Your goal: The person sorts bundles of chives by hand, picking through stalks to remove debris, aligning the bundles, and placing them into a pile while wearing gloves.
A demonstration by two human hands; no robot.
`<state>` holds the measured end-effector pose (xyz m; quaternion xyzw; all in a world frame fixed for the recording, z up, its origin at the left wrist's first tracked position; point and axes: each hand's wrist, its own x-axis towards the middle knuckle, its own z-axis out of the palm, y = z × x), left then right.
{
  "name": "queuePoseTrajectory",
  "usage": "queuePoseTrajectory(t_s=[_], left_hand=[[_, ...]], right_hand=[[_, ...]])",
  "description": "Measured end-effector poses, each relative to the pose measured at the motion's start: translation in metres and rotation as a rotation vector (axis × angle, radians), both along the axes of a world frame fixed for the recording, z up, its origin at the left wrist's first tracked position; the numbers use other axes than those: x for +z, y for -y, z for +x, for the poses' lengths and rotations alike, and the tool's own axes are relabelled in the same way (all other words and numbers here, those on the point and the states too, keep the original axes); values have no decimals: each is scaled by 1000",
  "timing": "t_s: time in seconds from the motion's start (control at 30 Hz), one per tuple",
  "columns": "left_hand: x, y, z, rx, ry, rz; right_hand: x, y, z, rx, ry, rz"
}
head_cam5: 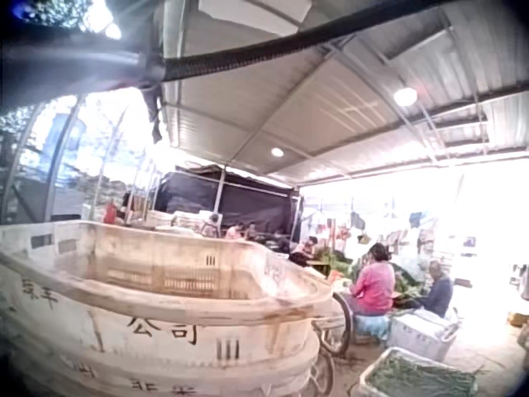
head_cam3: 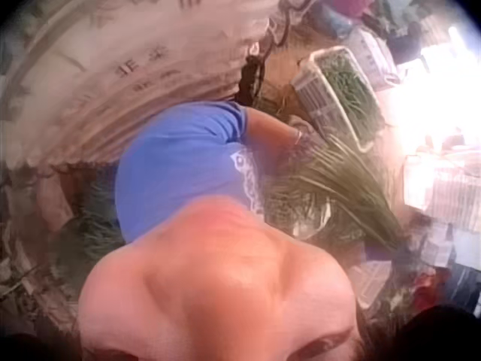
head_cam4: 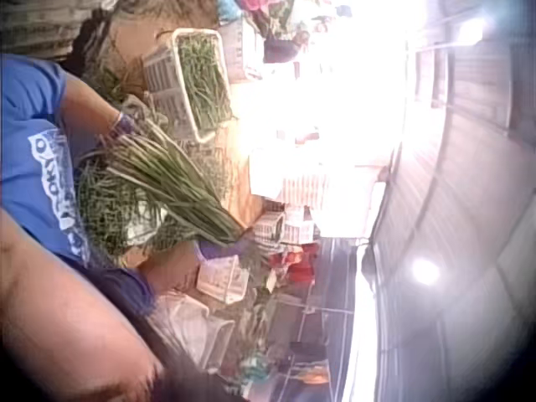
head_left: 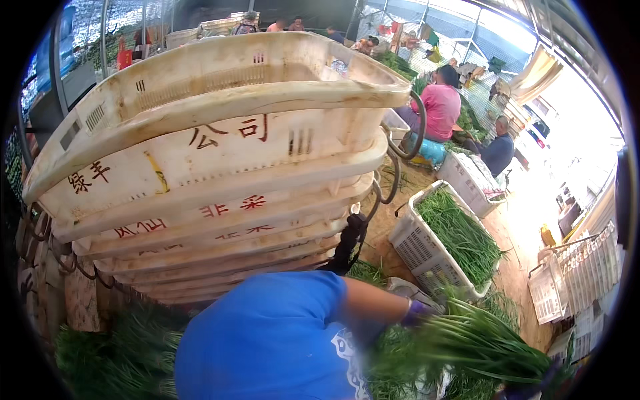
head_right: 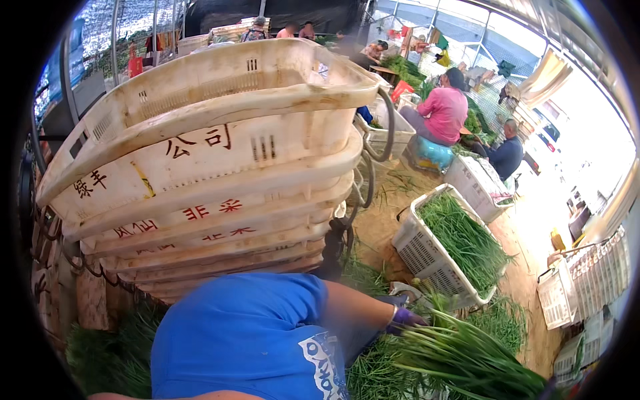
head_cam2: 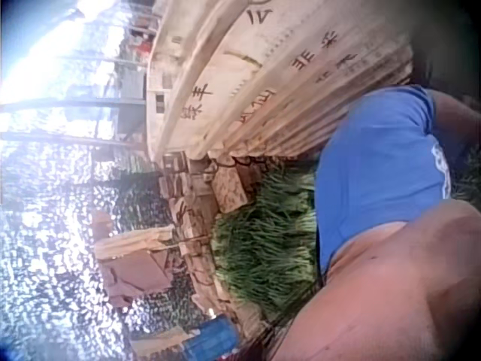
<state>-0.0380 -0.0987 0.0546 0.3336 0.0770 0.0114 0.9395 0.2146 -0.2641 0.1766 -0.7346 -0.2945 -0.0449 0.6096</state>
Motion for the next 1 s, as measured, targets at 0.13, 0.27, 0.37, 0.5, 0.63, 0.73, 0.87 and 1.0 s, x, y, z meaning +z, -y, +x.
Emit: queuePoseTrajectory(t_s=[0.13,0.27,0.37,0.5,0.63,0.73,0.87,1.0], left_hand=[[-30,6,35,-39,125,259],[-54,-16,37,23,167,287],[-71,-28,32,94,124,309],[-102,-14,36,-101,-33,-594],[-93,-14,65,189,-16,-120],[-78,-14,46,287,106,-118],[-74,-27,50,341,64,-420],[-111,-52,28,169,413,-423]], right_hand=[[-24,-18,2,49,-23,-52],[-53,-10,18,38,-52,-108],[-74,3,34,34,-83,-138],[-79,25,44,-21,-93,-207],[-91,32,68,-11,-103,-243],[-87,38,72,-38,-91,-260],[-85,40,74,-54,-83,-259],[-86,45,71,-56,-76,-251]])
